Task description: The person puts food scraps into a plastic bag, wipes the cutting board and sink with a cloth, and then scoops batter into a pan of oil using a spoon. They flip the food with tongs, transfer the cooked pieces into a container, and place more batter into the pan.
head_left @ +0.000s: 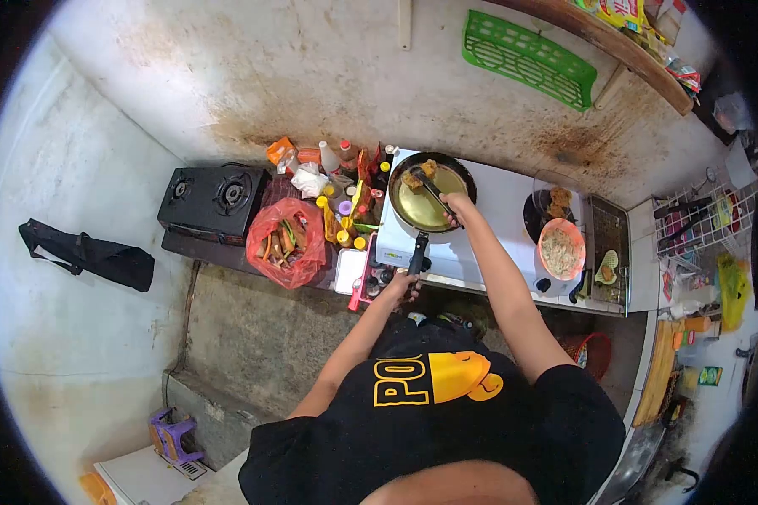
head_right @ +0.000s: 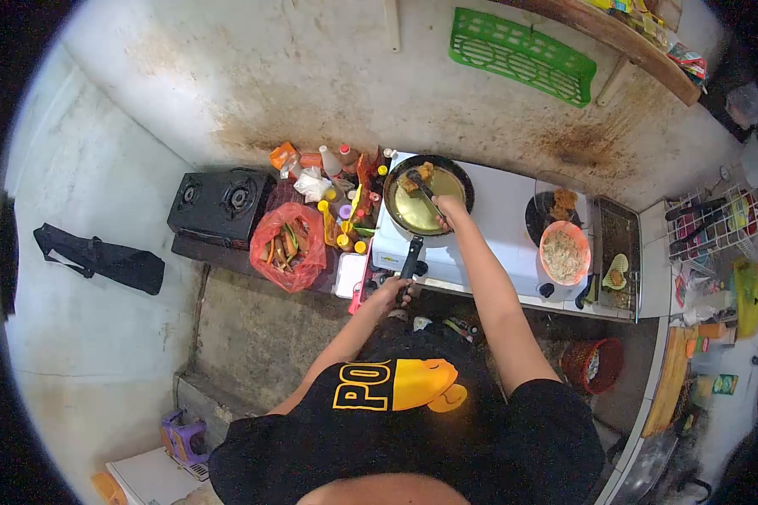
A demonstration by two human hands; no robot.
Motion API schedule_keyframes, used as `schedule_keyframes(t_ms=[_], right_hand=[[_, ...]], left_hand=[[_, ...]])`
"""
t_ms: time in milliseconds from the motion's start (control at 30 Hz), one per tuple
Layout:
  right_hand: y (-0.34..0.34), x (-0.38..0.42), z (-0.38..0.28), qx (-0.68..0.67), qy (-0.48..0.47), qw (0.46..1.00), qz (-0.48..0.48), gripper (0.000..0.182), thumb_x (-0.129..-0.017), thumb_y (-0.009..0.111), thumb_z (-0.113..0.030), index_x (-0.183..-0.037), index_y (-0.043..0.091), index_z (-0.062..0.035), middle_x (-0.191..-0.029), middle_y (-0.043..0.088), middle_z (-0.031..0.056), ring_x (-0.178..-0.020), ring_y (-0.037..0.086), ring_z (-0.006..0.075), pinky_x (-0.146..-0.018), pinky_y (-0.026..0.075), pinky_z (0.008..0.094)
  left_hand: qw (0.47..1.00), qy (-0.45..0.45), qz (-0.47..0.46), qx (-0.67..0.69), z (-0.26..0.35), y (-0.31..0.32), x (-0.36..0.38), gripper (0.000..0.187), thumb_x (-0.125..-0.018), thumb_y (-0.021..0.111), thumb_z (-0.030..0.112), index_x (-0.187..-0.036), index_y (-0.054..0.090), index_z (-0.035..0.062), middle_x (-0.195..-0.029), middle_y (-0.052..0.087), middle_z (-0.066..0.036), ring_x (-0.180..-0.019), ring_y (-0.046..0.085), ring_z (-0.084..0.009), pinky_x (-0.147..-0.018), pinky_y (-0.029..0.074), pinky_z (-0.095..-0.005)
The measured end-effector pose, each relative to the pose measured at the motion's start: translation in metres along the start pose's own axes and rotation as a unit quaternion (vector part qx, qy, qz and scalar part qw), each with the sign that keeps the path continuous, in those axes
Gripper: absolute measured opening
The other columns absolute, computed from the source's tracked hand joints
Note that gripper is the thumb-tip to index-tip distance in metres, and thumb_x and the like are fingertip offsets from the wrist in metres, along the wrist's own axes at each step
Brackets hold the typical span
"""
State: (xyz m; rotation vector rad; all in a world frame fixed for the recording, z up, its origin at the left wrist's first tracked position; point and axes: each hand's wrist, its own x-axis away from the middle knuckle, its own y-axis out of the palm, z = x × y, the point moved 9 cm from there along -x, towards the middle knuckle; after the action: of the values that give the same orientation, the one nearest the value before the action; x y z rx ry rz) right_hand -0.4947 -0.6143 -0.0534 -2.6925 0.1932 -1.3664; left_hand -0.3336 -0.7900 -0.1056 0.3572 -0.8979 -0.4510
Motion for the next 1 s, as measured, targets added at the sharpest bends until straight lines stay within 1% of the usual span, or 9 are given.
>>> schedule_keyframes(t_ms=[167, 267, 333, 367, 433, 467, 533, 633, 1000], right_hand=[[-0.005, -0.002, -0.006, 0.050, -0.019, 0.998, 0.023, 0.034, -0.087, 0.054, -0.037, -0.076, 0.049, -0.0060, -0.056, 0.042, 0.0023, -0.041, 0.037, 0.0126, -0.034, 0.028, 0.0270], [-0.018, 0.006, -0.012, 0.161, -0.092, 0.979, 0.083, 0.034, -0.085, 0.057, -0.036, -0.077, 0.053, -0.0032, -0.058, 0.048, 0.0064, -0.041, 0.043, 0.0146, -0.033, 0.031, 0.0300], [-0.029, 0.016, -0.022, 0.284, -0.178, 0.928, 0.164, 0.035, -0.084, 0.059, -0.035, -0.083, 0.057, 0.0005, -0.067, 0.059, 0.0154, -0.053, 0.057, 0.0246, -0.044, 0.043, 0.0379], [-0.032, 0.018, -0.014, 0.293, -0.177, 0.925, 0.163, 0.035, -0.084, 0.059, -0.035, -0.083, 0.057, 0.0005, -0.067, 0.059, 0.0154, -0.053, 0.057, 0.0246, -0.044, 0.043, 0.0379], [-0.038, 0.062, -0.024, 0.353, -0.303, 0.848, 0.254, 0.037, -0.083, 0.059, -0.034, -0.091, 0.058, 0.0014, -0.081, 0.064, 0.0205, -0.075, 0.063, 0.0337, -0.063, 0.048, 0.0430], [-0.037, 0.078, -0.020, 0.363, -0.303, 0.845, 0.250, 0.037, -0.083, 0.059, -0.034, -0.091, 0.058, 0.0014, -0.081, 0.064, 0.0205, -0.075, 0.063, 0.0337, -0.063, 0.048, 0.0430], [-0.040, 0.116, -0.012, 0.323, -0.310, 0.852, 0.270, 0.036, -0.084, 0.057, -0.035, -0.096, 0.058, -0.0006, -0.087, 0.063, 0.0214, -0.090, 0.059, 0.0388, -0.075, 0.045, 0.0452], [-0.040, 0.143, 0.004, 0.334, -0.308, 0.845, 0.280, 0.037, -0.084, 0.057, -0.035, -0.102, 0.056, -0.0021, -0.088, 0.063, 0.0220, -0.087, 0.059, 0.0394, -0.073, 0.046, 0.0457], [-0.044, 0.138, 0.049, 0.332, -0.329, 0.824, 0.319, 0.038, -0.086, 0.055, -0.032, -0.106, 0.052, -0.0004, -0.093, 0.061, 0.0226, -0.086, 0.058, 0.0407, -0.074, 0.045, 0.0468]], left_hand=[[1.000, -0.006, 0.010, 0.001, -0.001, -0.002, 0.001, 0.011, -0.088, 0.050, 0.020, -0.094, 0.048, 0.0105, -0.067, 0.051, 0.000, -0.049, 0.048, -0.0106, -0.041, 0.040, -0.0243], [1.000, -0.001, 0.012, -0.004, -0.001, -0.003, 0.000, 0.011, -0.088, 0.050, 0.020, -0.094, 0.048, 0.0104, -0.067, 0.051, 0.000, -0.049, 0.048, -0.0109, -0.041, 0.041, -0.0245], [1.000, 0.005, -0.005, 0.018, -0.004, -0.004, -0.003, 0.011, -0.088, 0.050, 0.020, -0.094, 0.047, 0.0105, -0.067, 0.051, 0.000, -0.049, 0.049, -0.0110, -0.040, 0.041, -0.0244], [0.999, -0.003, -0.005, 0.034, -0.007, -0.005, -0.006, 0.011, -0.088, 0.050, 0.020, -0.094, 0.048, 0.0105, -0.067, 0.052, 0.000, -0.050, 0.050, -0.0111, -0.040, 0.040, -0.0242], [1.000, -0.005, 0.012, 0.009, -0.003, -0.005, -0.002, 0.009, -0.089, 0.048, 0.015, -0.095, 0.047, 0.0087, -0.068, 0.051, -0.002, -0.050, 0.047, -0.0122, -0.042, 0.037, -0.0264], [1.000, -0.002, 0.018, 0.000, -0.003, -0.006, -0.004, 0.008, -0.089, 0.047, 0.015, -0.094, 0.047, 0.0088, -0.068, 0.051, -0.002, -0.051, 0.047, -0.0122, -0.042, 0.037, -0.0265], [1.000, -0.002, 0.025, -0.005, -0.006, -0.009, -0.006, 0.009, -0.088, 0.047, 0.015, -0.094, 0.048, 0.0088, -0.068, 0.050, -0.001, -0.051, 0.047, -0.0113, -0.042, 0.038, -0.0256], [1.000, 0.013, 0.018, -0.013, -0.004, -0.009, -0.006, 0.013, -0.087, 0.051, 0.019, -0.094, 0.052, 0.0081, -0.069, 0.051, -0.001, -0.053, 0.049, -0.0105, -0.044, 0.038, -0.0250], [1.000, 0.005, -0.003, 0.000, -0.006, -0.007, -0.009, 0.012, -0.086, 0.055, 0.023, -0.090, 0.054, 0.0114, -0.066, 0.049, 0.003, -0.049, 0.047, -0.0086, -0.044, 0.037, -0.0242]])
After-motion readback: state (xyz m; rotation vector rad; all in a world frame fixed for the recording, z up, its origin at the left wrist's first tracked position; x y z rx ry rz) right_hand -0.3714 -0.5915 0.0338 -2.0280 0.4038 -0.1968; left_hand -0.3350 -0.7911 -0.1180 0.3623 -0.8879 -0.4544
